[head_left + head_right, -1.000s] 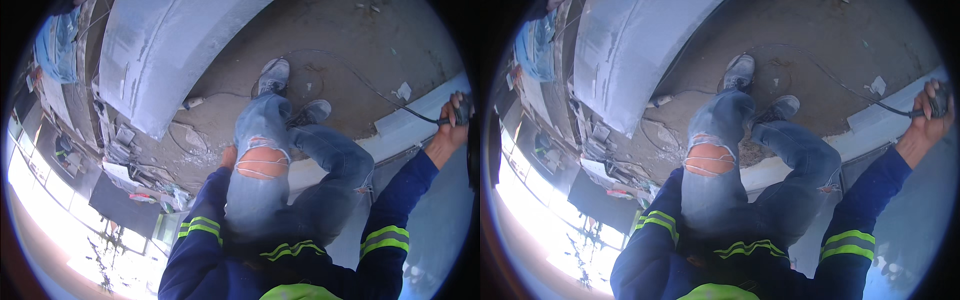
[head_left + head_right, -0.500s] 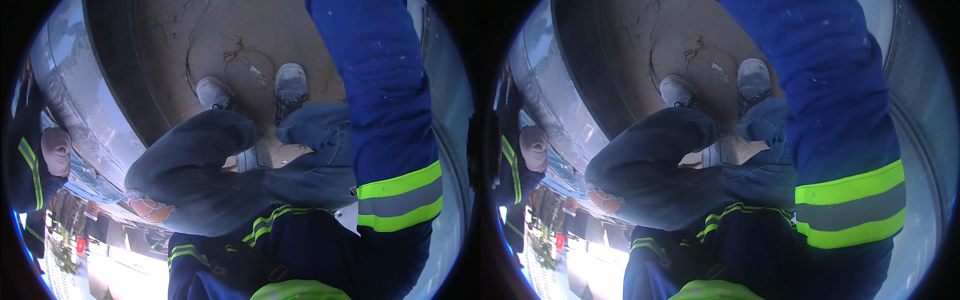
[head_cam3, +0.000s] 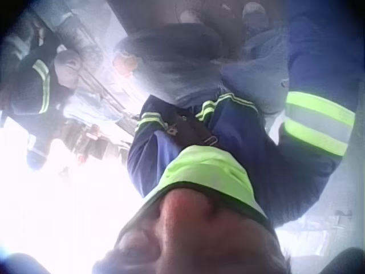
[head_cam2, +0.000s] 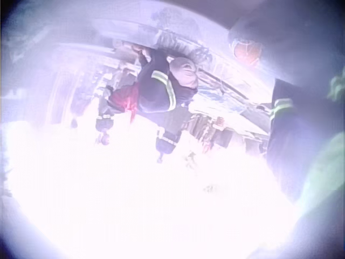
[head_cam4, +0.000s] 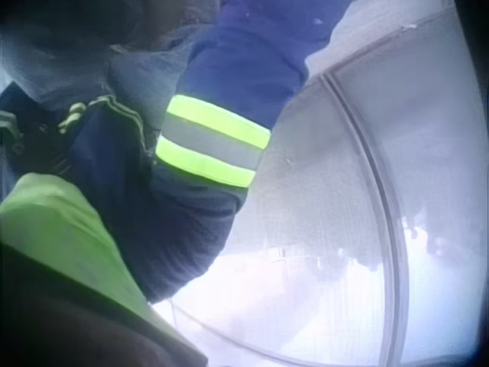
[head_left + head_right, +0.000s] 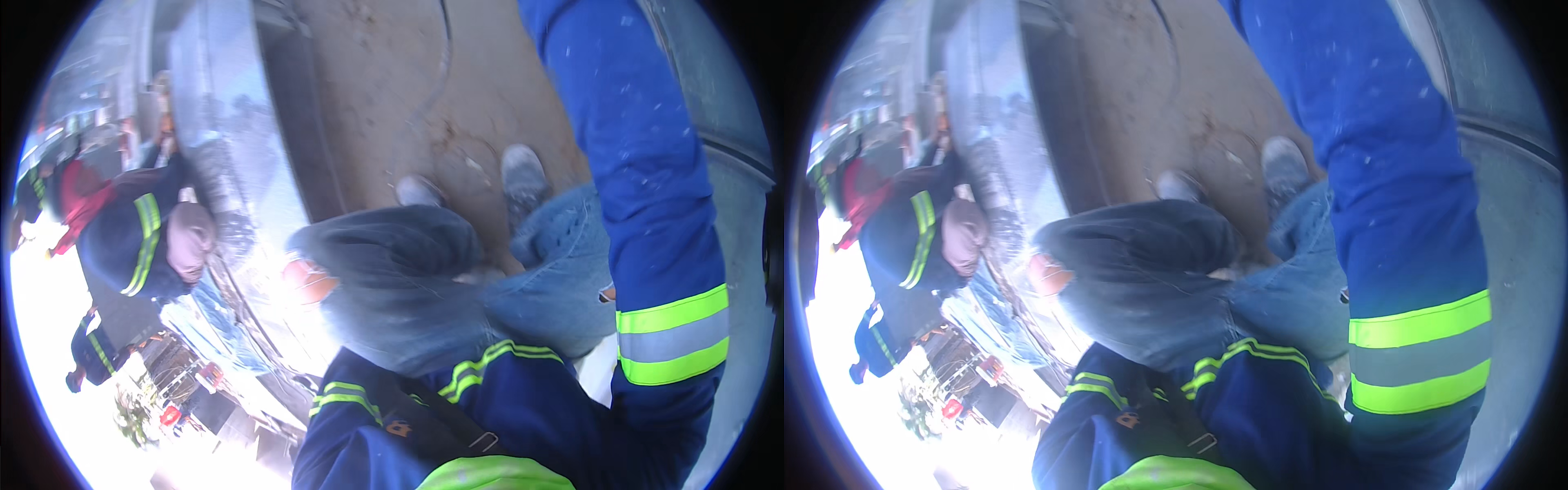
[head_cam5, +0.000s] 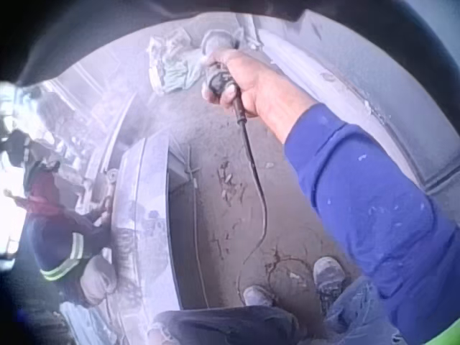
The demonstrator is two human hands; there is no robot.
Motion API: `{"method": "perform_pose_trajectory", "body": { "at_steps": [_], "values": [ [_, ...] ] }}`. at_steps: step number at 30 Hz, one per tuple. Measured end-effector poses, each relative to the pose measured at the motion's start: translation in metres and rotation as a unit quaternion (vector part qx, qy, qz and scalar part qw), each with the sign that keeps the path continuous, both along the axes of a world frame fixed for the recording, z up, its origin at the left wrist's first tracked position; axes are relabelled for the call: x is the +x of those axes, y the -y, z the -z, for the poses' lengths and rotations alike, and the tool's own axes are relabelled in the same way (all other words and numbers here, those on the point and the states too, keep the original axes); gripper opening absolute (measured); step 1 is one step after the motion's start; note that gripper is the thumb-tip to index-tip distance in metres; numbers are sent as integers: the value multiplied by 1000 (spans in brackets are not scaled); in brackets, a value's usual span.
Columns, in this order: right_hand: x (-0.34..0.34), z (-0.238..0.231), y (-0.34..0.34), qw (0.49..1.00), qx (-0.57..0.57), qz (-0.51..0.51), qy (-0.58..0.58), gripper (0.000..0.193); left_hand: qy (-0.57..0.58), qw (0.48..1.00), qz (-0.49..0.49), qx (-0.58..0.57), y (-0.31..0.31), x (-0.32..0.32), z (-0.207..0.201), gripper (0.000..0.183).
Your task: The person kneels on the floor and uses an angle grinder to cut or grind a large rectangular slab. Another worker nearby also uses an angle grinder on a similar slab. Dust is generated during the grinding process.
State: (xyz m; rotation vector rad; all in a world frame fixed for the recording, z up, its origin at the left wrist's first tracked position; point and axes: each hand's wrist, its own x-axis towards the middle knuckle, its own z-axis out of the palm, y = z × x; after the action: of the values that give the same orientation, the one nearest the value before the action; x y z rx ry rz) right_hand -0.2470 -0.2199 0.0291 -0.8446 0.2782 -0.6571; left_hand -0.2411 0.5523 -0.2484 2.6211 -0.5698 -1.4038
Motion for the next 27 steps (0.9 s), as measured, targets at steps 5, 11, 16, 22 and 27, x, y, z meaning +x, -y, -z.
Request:
{"method": "perform_pose_trajectory", "body": {
  "at_steps": [5,11,16,22,27],
  "values": [
    [-7,11,-73,995,97,-5,-8,36,-53,920,-334,-196,34,44,-45,60],
    [41,61,-193,987,126,20,-95,43,-37,870,-314,-377,99,134,-165,62],
    [94,85,-265,979,144,4,-144,38,7,906,-112,-408,191,216,-261,73],
    [129,110,-294,982,96,-3,-161,49,-18,939,-63,-339,358,265,-235,100],
    [157,122,-286,978,145,19,-148,72,-143,922,-134,-335,449,303,-178,90]
  ]
}}
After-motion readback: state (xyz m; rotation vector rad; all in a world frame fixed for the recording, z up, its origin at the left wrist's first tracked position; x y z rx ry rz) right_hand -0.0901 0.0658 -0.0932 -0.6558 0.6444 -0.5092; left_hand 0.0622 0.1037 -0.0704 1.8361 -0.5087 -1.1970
